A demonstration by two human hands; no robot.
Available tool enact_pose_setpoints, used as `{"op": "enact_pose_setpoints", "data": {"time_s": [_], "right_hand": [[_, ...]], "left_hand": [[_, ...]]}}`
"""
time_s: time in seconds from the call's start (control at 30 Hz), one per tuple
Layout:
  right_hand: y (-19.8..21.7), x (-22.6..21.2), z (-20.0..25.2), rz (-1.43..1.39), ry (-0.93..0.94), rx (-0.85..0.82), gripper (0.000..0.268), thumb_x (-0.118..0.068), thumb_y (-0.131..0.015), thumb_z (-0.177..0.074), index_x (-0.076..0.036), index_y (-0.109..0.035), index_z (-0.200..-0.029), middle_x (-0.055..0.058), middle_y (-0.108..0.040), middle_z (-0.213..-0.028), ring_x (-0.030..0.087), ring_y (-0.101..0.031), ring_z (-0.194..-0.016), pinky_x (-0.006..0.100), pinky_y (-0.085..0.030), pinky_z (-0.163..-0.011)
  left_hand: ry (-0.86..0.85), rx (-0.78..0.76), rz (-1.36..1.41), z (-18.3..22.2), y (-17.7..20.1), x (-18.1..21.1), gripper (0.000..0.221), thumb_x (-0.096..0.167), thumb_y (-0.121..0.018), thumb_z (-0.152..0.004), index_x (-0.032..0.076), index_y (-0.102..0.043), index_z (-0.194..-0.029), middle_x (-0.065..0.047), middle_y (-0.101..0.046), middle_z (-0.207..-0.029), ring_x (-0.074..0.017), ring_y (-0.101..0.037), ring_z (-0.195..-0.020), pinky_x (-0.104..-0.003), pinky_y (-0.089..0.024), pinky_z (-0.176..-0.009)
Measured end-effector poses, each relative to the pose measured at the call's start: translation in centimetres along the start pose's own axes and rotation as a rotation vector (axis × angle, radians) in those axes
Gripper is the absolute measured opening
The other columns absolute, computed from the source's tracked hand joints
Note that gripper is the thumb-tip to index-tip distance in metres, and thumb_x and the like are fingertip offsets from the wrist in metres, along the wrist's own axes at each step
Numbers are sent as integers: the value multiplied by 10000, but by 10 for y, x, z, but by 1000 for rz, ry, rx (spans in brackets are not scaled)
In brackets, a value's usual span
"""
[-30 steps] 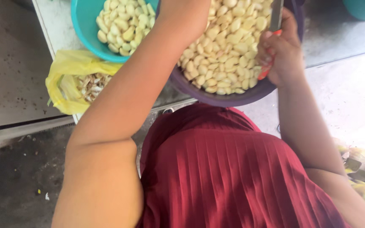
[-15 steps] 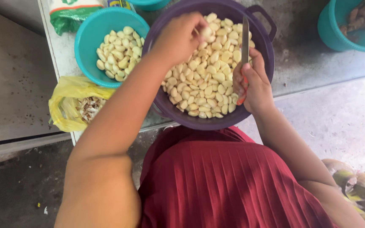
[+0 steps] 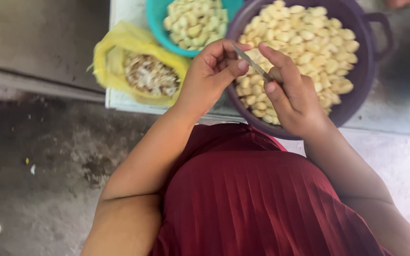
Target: The person peels garlic cloves one by one using a small knife with an orange handle. The peeled cloves are placed into a purple bowl, and the skins are discarded into a yellow plastic bag. The task is performed continuously from a first-person perspective.
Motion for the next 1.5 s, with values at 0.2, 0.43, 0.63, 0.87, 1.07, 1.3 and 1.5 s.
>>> {"op": "enact_pose_setpoints", "data": {"time_s": [0.2,0.43,0.63,0.87,1.07,1.3,1.5], "right_hand": [[-50,-38,-30,111,31,-103,570,-78,-551,-1069,-35,-372,-1608,60,-592,-772,187,-607,-695,322,-464,-683],[-104,-68,-52,275,67,-99,522,-111,-598,-1072,-64,-461,-1573,97,-617,-812,241,-630,-711,369,-496,-688],[-141,-81,-61,315,101,-92,481,-104,-602,-1090,-71,-509,-1560,113,-639,-875,253,-637,-745,375,-510,-711],[-168,-74,-61,247,122,-61,368,-85,-573,-1140,-64,-499,-1499,124,-678,-943,228,-662,-760,361,-522,-760],[-179,-63,-61,208,86,-72,422,-82,-568,-1139,-63,-473,-1550,115,-654,-920,236,-657,-788,347,-519,-747],[-191,-54,-63,202,65,-55,415,-90,-567,-1133,-50,-456,-1531,114,-627,-860,235,-650,-760,354,-519,-769],[-195,-41,-64,140,68,-26,317,-110,-512,-1185,-50,-475,-1494,117,-657,-949,171,-622,-760,303,-507,-735]], "left_hand": [[-104,111,19,46,49,22,260,48,-714,-1057,-8,-647,-1302,4,-672,-1071,-54,-625,-984,-231,-528,-961],[-143,172,100,84,93,45,240,36,-684,-1064,-2,-631,-1296,-10,-679,-1080,-67,-636,-1004,-232,-530,-927],[-145,206,62,105,128,51,238,20,-675,-1072,-7,-632,-1304,-16,-678,-1073,-61,-641,-989,-248,-544,-970],[-106,165,149,108,153,41,232,43,-652,-1076,-1,-624,-1302,-37,-700,-1143,-104,-665,-1056,-280,-567,-1000],[-27,150,163,108,171,33,302,32,-660,-1078,8,-614,-1376,-33,-695,-1132,-112,-664,-1038,-289,-567,-983],[28,113,234,102,185,28,307,42,-671,-1081,0,-627,-1382,-63,-719,-1176,-119,-681,-1064,-305,-580,-1008],[67,130,211,100,192,25,345,57,-710,-1049,-14,-617,-1374,-75,-719,-1197,-131,-688,-1088,-300,-581,-995]]}}
Point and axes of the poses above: each hand's wrist, its own z-axis away from the middle knuckle, its own y-axis out of the back of the hand, x = y × z, the point moved 6 cm from there along -z, towards the middle knuckle
